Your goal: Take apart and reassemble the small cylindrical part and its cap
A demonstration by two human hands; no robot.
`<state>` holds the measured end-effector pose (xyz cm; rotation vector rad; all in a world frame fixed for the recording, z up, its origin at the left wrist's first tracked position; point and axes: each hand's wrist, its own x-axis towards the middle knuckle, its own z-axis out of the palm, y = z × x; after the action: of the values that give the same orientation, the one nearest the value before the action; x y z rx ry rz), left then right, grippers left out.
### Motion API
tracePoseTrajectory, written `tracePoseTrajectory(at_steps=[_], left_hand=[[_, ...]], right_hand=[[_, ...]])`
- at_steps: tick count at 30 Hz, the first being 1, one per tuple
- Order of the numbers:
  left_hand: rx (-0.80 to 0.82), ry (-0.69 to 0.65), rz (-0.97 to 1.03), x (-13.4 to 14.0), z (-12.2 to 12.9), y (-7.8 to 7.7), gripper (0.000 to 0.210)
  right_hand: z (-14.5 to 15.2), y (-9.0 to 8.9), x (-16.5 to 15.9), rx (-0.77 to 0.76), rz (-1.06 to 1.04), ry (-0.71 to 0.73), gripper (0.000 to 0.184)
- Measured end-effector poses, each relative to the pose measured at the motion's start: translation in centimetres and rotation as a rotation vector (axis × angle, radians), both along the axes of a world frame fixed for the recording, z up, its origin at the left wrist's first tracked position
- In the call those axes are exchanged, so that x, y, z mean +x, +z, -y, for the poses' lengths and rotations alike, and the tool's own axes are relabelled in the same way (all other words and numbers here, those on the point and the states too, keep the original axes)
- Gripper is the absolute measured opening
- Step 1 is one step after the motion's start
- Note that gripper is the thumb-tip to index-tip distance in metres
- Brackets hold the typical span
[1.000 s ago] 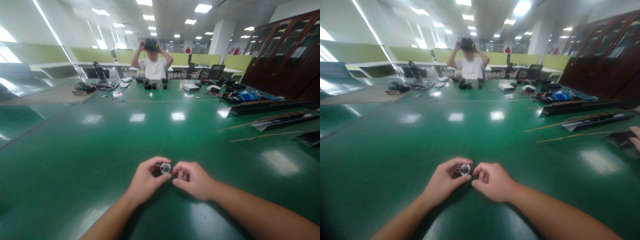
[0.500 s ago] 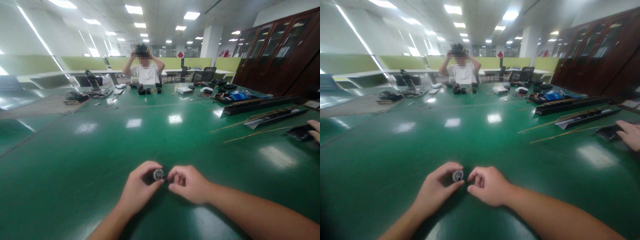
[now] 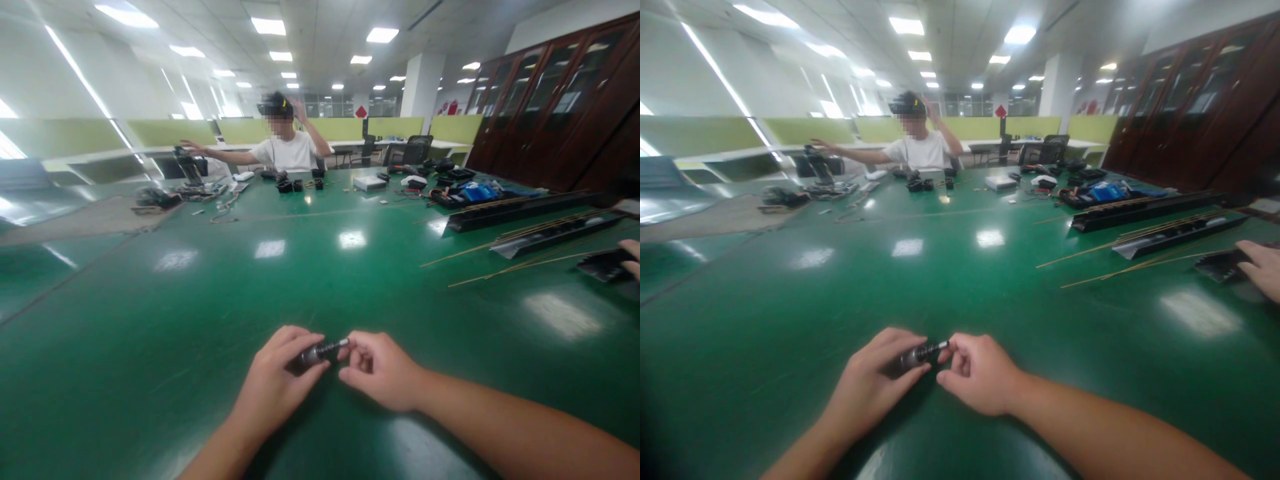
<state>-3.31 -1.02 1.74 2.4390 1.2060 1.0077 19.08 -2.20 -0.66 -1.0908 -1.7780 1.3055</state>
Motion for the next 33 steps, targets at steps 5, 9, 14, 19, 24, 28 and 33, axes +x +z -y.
tracePoseTrajectory(at_steps=[5, 9, 14, 19, 24, 28, 33], left_hand=[[-0.073, 0.004, -0.010, 0.1, 0.0, 0.1, 0.023], [-0.054, 0.021, 0.021, 0.1, 0.0, 0.0, 0.020], [-0.005, 0.038, 0.053, 0.3, 0.1, -0.1, 0.018], [0.022, 0.029, 0.064, 0.4, 0.2, 0.1, 0.018], [0.035, 0.012, 0.082, 0.6, 0.4, 0.1, 0.029], [0.039, 0.006, 0.099, 0.9, 0.6, 0.2, 0.025], [0.018, -0.122, 0.080, 1.0, 0.7, 0.5, 0.013]], right_hand=[[0.1, 0.2, -0.1, -0.020, 0.003, 0.000, 0.012], [0.2, 0.4, -0.1, -0.031, 0.016, 0.000, 0.013], [0.2, 0.6, -0.2, -0.019, 0.011, -0.072, 0.016], [0.2, 0.5, -0.2, -0.041, -0.030, -0.151, 0.027], [0.1, 0.5, -0.1, -0.036, -0.012, -0.095, 0.042], [0.1, 0.6, -0.1, 0.003, -0.031, -0.095, 0.038], [-0.1, 0.8, -0.1, 0.088, -0.029, -0.120, 0.033]])
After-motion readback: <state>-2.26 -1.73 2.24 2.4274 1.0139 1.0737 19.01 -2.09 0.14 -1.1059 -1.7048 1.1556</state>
